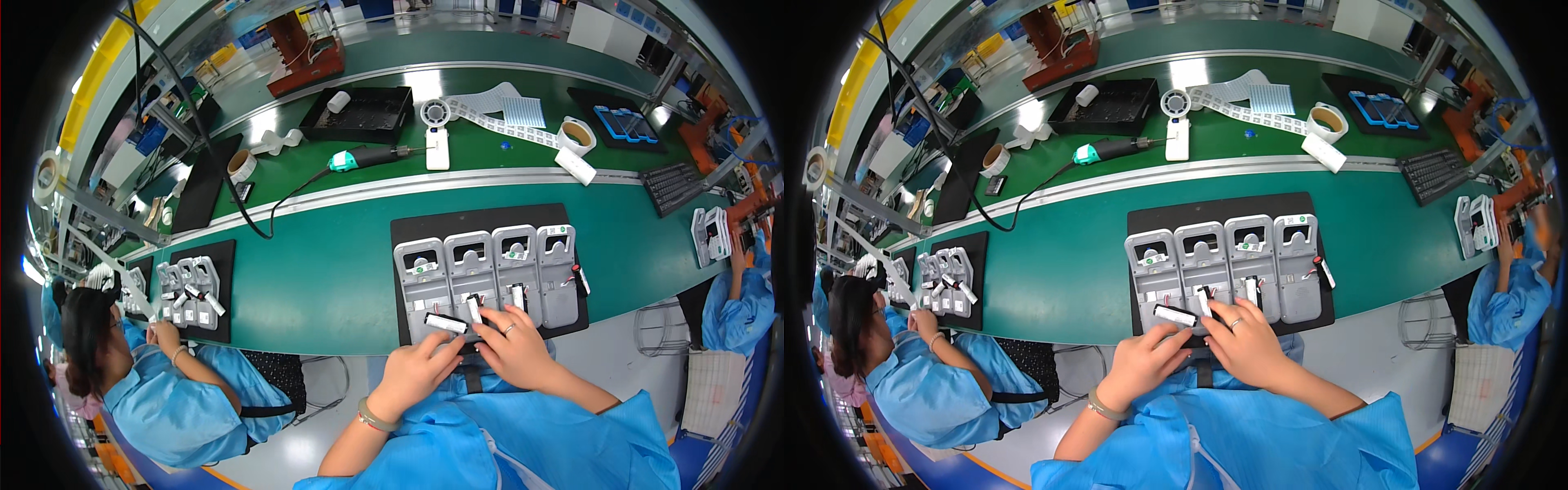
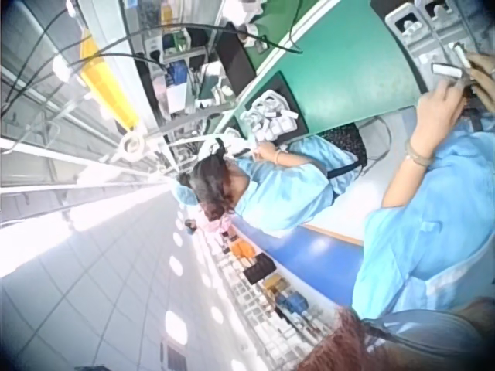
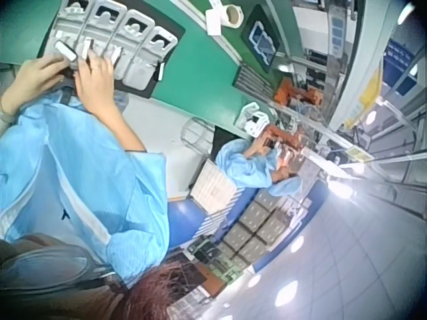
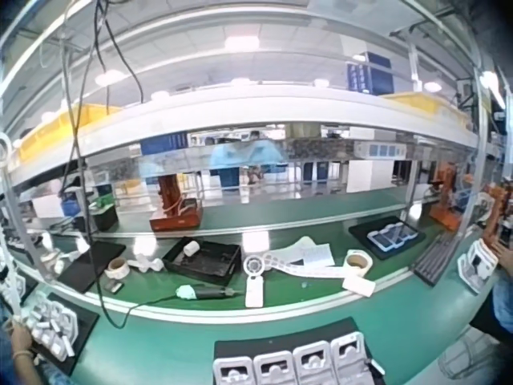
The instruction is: Assembling electronic device housings and applying stickers.
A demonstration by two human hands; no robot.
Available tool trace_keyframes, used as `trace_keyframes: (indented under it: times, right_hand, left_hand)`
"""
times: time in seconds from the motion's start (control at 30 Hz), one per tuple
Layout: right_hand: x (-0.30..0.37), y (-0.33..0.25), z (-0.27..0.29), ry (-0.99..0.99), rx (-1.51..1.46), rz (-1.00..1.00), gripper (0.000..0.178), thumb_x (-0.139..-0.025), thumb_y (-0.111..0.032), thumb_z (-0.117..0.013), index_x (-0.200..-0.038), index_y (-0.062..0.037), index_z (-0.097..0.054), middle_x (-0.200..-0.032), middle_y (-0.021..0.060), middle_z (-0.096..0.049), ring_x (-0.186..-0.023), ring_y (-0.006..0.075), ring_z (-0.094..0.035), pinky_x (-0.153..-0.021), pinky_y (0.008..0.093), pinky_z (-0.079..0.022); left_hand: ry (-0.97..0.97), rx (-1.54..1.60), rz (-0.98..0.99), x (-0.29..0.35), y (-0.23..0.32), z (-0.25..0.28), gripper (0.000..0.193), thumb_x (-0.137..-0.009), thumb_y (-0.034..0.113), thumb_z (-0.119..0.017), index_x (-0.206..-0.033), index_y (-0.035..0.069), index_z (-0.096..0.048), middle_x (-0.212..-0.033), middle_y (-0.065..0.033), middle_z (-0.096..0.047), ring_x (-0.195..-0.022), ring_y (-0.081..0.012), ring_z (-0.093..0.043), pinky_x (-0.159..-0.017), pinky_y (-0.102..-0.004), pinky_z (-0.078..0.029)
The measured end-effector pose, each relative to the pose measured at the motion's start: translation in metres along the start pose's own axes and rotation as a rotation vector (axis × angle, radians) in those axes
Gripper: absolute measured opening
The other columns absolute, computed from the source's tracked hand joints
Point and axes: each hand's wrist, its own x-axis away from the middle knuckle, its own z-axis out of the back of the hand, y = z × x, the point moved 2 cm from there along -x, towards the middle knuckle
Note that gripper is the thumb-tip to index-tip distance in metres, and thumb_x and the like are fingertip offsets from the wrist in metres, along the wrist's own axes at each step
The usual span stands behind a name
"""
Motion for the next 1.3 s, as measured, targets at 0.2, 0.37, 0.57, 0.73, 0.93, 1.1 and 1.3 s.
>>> trace_keyframes:
  times: [0.2,0.37,0.57,0.73,0.93,1.1,1.3]
  right_hand:
    - [0.001,0.015,0.021,0.199,0.060,-0.105,0.031,-0.073,-0.008,-0.070,-0.104,-0.0052,-0.062,-0.120,0.0136,-0.056,-0.110,0.0357,-0.053,-0.094,0.0487,-0.041]
    - [0.030,0.044,0.016,0.114,0.057,-0.172,0.028,-0.073,-0.003,-0.065,-0.101,-0.0041,-0.064,-0.124,0.0148,-0.055,-0.108,0.0327,-0.058,-0.090,0.0426,-0.047]
    - [0.046,0.063,0.046,0.203,0.084,-0.127,0.031,-0.072,-0.001,-0.063,-0.103,-0.0029,-0.063,-0.122,0.0149,-0.059,-0.105,0.0316,-0.060,-0.090,0.0410,-0.047]
    - [0.054,0.104,0.059,0.467,0.133,-0.441,0.041,-0.078,-0.002,-0.061,-0.120,-0.0027,-0.059,-0.114,0.0164,-0.062,-0.103,0.0322,-0.060,-0.089,0.0399,-0.047]
    - [0.051,0.070,0.066,0.294,0.296,-0.552,0.055,-0.082,-0.006,-0.058,-0.134,0.0003,-0.043,-0.133,0.0226,-0.045,-0.122,0.0393,-0.044,-0.100,0.0445,-0.038]
    - [-0.024,-0.015,0.056,0.158,-0.618,-0.161,0.044,-0.082,-0.010,-0.067,-0.122,0.0012,-0.054,-0.118,0.0171,-0.056,-0.109,0.0306,-0.055,-0.095,0.0385,-0.043]
    - [-0.066,-0.068,0.028,0.076,-0.927,-0.041,0.020,-0.082,-0.005,-0.069,-0.101,-0.0017,-0.064,-0.098,0.0104,-0.060,-0.090,0.0210,-0.059,-0.078,0.0305,-0.047]
  left_hand:
    - [0.003,-0.013,0.386,-0.010,-0.001,0.006,0.044,-0.075,0.023,-0.076,-0.116,0.016,-0.064,-0.123,-0.0151,-0.056,-0.066,-0.0214,-0.065,-0.056,-0.0322,-0.053]
    - [0.039,0.034,0.281,0.000,0.002,0.003,0.039,-0.079,0.018,-0.072,-0.117,0.016,-0.063,-0.129,-0.0166,-0.053,-0.069,-0.0228,-0.066,-0.057,-0.0314,-0.053]
    - [0.259,0.354,0.328,0.021,-0.001,0.027,0.036,-0.084,0.004,-0.061,-0.119,0.000,-0.055,-0.106,-0.0147,-0.062,-0.069,-0.0188,-0.062,-0.057,-0.0259,-0.049]
    - [0.245,0.970,0.734,0.032,0.015,0.048,0.040,-0.092,0.012,-0.049,-0.129,-0.001,-0.043,-0.097,-0.0095,-0.058,-0.056,-0.0074,-0.048,-0.050,-0.0208,-0.039]
    - [0.301,1.395,0.624,0.023,0.027,0.049,0.037,-0.088,0.004,-0.043,-0.125,0.002,-0.038,-0.095,-0.0130,-0.053,-0.067,-0.0156,-0.053,-0.060,-0.0268,-0.044]
    - [0.306,1.241,0.508,0.011,0.036,0.050,0.024,-0.098,0.003,-0.038,-0.122,0.003,-0.035,-0.101,-0.0135,-0.059,-0.091,-0.0167,-0.056,-0.087,-0.0320,-0.045]
    - [0.435,1.109,0.457,0.013,0.045,0.048,0.027,-0.095,-0.003,-0.045,-0.118,0.001,-0.033,-0.108,-0.0152,-0.062,-0.097,-0.0185,-0.060,-0.086,-0.0297,-0.046]
